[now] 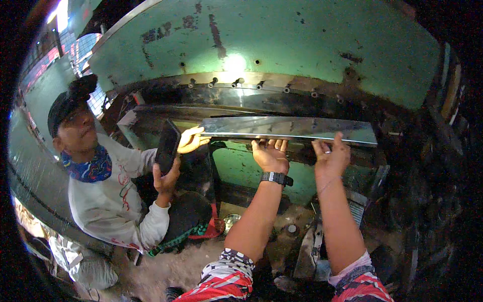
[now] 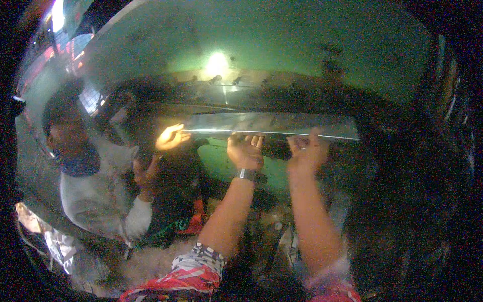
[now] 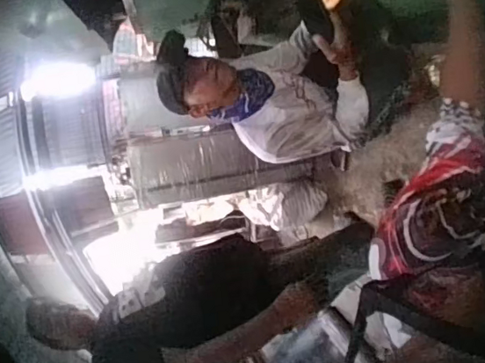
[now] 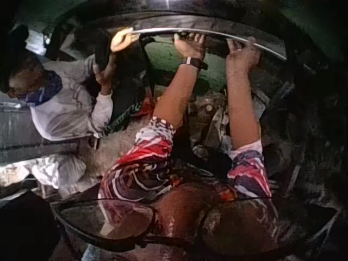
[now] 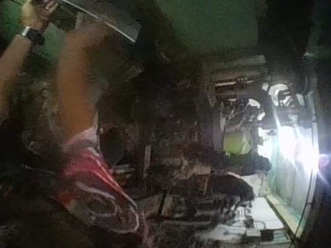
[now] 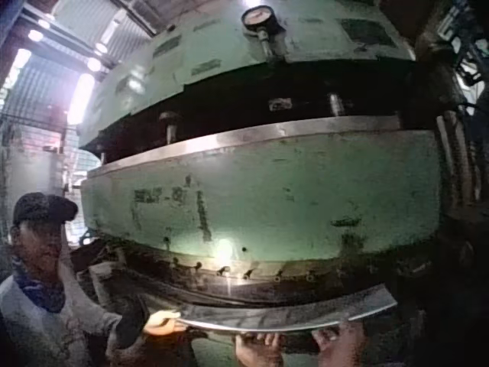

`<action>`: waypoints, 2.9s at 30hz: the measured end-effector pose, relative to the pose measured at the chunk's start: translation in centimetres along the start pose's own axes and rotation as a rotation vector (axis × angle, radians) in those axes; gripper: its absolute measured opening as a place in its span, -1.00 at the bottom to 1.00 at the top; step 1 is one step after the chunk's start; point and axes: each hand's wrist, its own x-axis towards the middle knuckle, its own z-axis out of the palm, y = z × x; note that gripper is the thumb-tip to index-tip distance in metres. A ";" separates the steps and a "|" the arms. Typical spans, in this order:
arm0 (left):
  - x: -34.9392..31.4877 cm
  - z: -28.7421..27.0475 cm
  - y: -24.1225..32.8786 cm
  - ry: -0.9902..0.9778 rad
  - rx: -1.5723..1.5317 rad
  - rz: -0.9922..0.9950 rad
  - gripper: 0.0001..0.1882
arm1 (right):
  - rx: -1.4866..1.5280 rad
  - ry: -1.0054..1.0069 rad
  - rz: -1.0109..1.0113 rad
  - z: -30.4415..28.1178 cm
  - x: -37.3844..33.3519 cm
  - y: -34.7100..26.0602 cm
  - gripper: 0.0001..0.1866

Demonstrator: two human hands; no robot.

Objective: The person fits a long metal bar into a slot on a large green machine, then uses a hammer to tap it into place. Another person assists by holding a smartphone for illumination.

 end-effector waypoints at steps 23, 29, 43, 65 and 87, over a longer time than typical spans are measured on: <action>10.4 -3.1 3.2 0.003 0.519 0.119 -0.83 | -0.952 -0.661 0.097 -9.0 -5.7 -10.1 -0.53; 8.3 -1.7 1.2 -0.046 0.622 0.065 -0.78 | -1.023 -0.301 -0.138 -14.4 -5.7 -19.8 -0.62; 3.5 0.8 -7.5 -0.135 0.544 -0.255 -0.72 | -1.347 -0.341 -0.409 -18.5 -2.9 -19.2 -0.68; 4.6 -1.6 -9.0 -0.094 0.532 -0.249 -0.65 | -2.291 -0.905 -0.646 -0.6 8.2 -1.9 -0.11; 5.5 2.5 -7.2 -0.075 0.608 -0.170 -0.76 | -1.513 -0.326 0.263 -21.8 -4.0 -18.5 -0.29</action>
